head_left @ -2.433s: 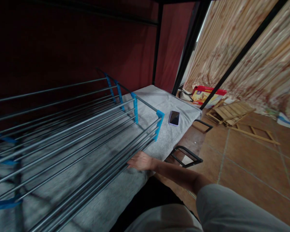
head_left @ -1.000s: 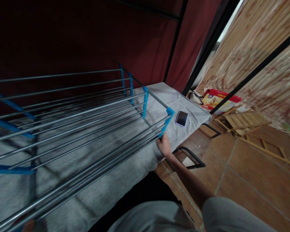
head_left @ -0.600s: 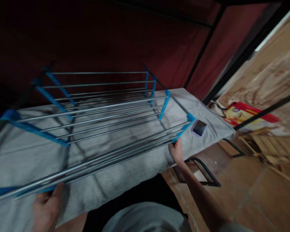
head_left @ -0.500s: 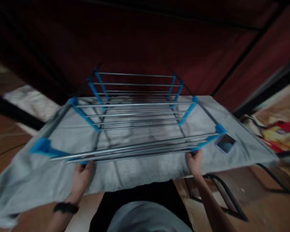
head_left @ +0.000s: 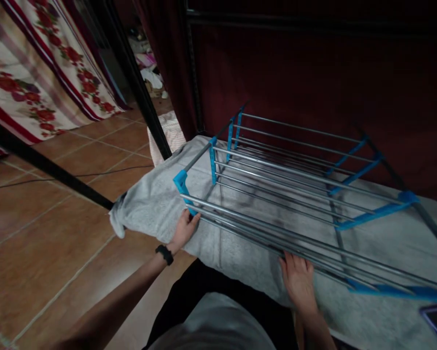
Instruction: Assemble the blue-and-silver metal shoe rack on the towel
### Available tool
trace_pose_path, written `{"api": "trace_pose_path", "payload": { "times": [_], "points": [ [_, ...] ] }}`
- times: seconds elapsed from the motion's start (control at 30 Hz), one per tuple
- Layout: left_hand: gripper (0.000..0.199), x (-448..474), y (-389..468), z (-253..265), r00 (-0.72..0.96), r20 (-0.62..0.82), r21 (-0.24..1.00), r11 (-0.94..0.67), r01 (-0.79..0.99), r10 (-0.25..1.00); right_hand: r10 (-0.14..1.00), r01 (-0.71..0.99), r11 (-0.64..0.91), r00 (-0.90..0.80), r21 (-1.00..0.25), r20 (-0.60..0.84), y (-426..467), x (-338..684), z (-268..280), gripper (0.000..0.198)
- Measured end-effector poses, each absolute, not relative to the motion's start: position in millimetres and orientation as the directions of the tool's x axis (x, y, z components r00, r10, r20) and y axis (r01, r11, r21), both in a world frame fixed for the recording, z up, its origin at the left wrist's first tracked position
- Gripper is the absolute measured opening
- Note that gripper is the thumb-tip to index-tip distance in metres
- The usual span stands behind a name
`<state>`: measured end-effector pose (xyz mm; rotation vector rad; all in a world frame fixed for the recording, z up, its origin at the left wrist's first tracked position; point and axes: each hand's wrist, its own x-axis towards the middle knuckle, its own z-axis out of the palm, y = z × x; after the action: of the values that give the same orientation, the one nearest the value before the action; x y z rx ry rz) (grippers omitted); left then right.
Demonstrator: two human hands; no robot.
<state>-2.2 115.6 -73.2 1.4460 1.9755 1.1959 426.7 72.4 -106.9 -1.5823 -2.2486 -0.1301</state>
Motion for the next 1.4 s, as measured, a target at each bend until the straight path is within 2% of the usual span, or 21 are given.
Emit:
{"api": "trace_pose_path", "payload": {
  "times": [0.1,0.27,0.53,1.13,1.37,1.4],
  "points": [
    [0.029,-2.0,113.5,-72.6,-0.314,0.185,0.818,0.031,0.574,0.931,0.865,0.901,0.429,-0.389,-0.066,0.316,83.1,430.8,-107.5,0.036],
    [0.029,-10.9,109.3,-70.1,-0.211,0.203,0.815,-0.046,0.577,0.956,0.853,0.868,0.486,-0.446,-0.100,0.272,88.4,457.1,-118.6,0.036],
    [0.039,-37.4,115.3,-74.1,-0.067,0.153,0.845,-0.095,0.526,0.986,0.832,0.822,0.502,-0.373,-0.268,0.411,96.4,471.9,-148.0,0.032],
    [0.042,-45.2,121.2,-78.0,-0.030,0.098,0.898,-0.075,0.433,0.995,0.757,0.804,0.578,-0.464,-0.138,0.460,91.7,468.3,-147.7,0.033],
    [0.047,-42.2,115.1,-68.2,0.008,0.121,0.864,-0.109,0.492,0.993,0.826,0.877,0.469,-0.393,-0.106,0.405,80.2,444.8,-126.5,0.033],
    [0.048,-42.2,111.0,-69.7,-0.067,0.136,0.841,-0.080,0.535,0.989,0.840,0.889,0.442,-0.365,-0.118,0.401,78.2,437.7,-121.0,0.033]
  ]
}}
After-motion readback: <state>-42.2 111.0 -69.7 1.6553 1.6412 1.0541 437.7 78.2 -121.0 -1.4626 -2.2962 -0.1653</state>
